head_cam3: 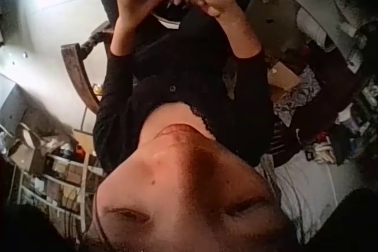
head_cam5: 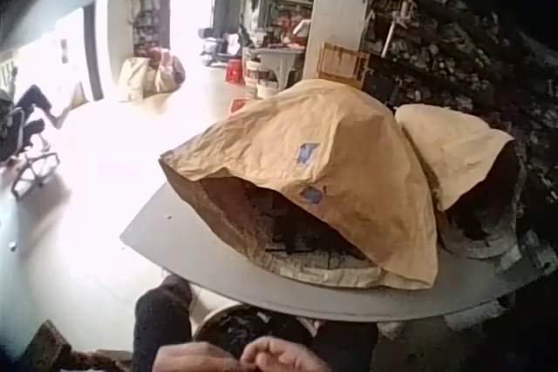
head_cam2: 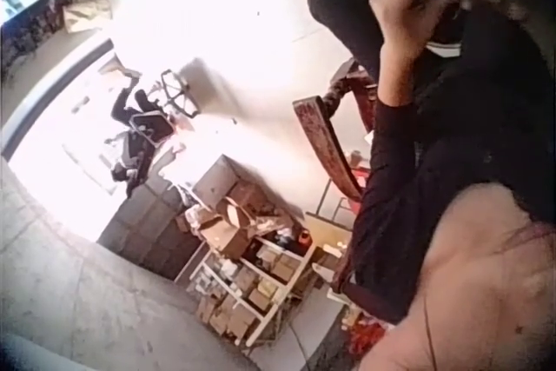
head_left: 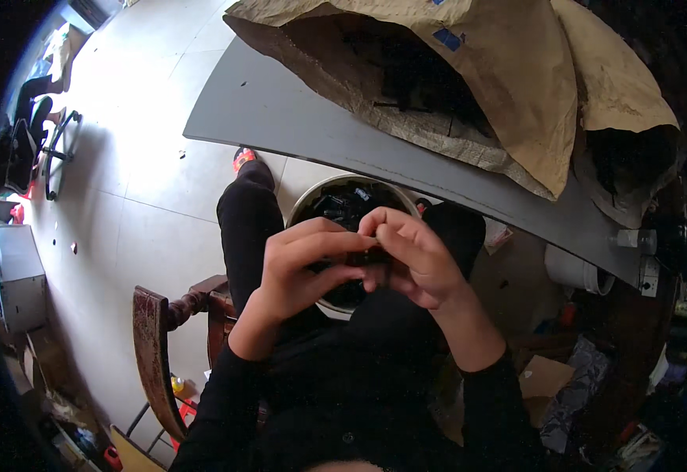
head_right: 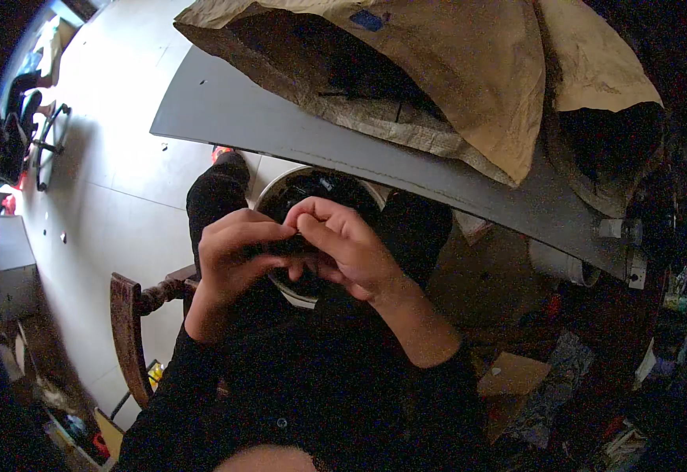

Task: Manually picking up small black components from a container and placing them into a paper bag for packaging.

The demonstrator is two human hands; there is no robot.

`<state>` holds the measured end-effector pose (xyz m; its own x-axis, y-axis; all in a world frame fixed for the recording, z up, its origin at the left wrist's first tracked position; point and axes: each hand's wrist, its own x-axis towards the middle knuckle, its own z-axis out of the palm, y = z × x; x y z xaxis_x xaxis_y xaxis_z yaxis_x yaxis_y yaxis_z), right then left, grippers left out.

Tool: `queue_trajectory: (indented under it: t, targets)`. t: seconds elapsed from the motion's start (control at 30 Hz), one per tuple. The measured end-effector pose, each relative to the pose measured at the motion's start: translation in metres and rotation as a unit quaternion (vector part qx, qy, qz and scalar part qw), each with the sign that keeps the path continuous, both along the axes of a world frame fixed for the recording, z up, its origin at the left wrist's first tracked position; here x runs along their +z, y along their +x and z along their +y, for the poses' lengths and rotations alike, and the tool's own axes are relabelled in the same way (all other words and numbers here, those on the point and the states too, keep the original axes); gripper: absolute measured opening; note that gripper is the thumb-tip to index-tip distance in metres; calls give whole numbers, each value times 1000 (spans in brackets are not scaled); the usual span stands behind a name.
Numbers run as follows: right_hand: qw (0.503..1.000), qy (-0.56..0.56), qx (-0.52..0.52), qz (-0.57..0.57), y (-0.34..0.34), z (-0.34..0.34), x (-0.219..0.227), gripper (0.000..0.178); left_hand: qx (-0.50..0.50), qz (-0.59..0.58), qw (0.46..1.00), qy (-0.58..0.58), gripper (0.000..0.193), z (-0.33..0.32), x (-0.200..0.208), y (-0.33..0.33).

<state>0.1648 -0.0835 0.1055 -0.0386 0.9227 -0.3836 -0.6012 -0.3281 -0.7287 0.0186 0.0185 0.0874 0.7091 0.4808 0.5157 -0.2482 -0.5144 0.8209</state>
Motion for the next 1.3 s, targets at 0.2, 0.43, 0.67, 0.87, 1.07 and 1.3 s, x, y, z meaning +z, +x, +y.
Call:
queue_trajectory:
  t: [0.2, 0.43, 0.67, 0.87, 1.07, 1.3]
  targets:
    - [984, 149, -69, 67, -17, -9, -11, 48, 68, 28, 997, 20, 40, -6, 1, -6]
    - [983, 130, 68, -108, -3, -14, -12, 29, -45, 8, 999, 19, 26, 6, -1, -9]
    - [900, 178, 274, -288, 2, -19, -1, 20, -225, 31, 973, 32, 25, 12, 4, -14]
    - [854, 215, 206, -427, 13, -8, 1, 20, -145, 79, 986, 13, 24, 9, 2, -8]
    - [595, 148, -139, -778, 55, 68, -26, 22, 0, 25, 966, -256, 15, 4, -5, -8]
    - [472, 151, -213, -842, 79, 84, -43, 16, -11, 14, 945, -325, 24, 11, -18, -12]
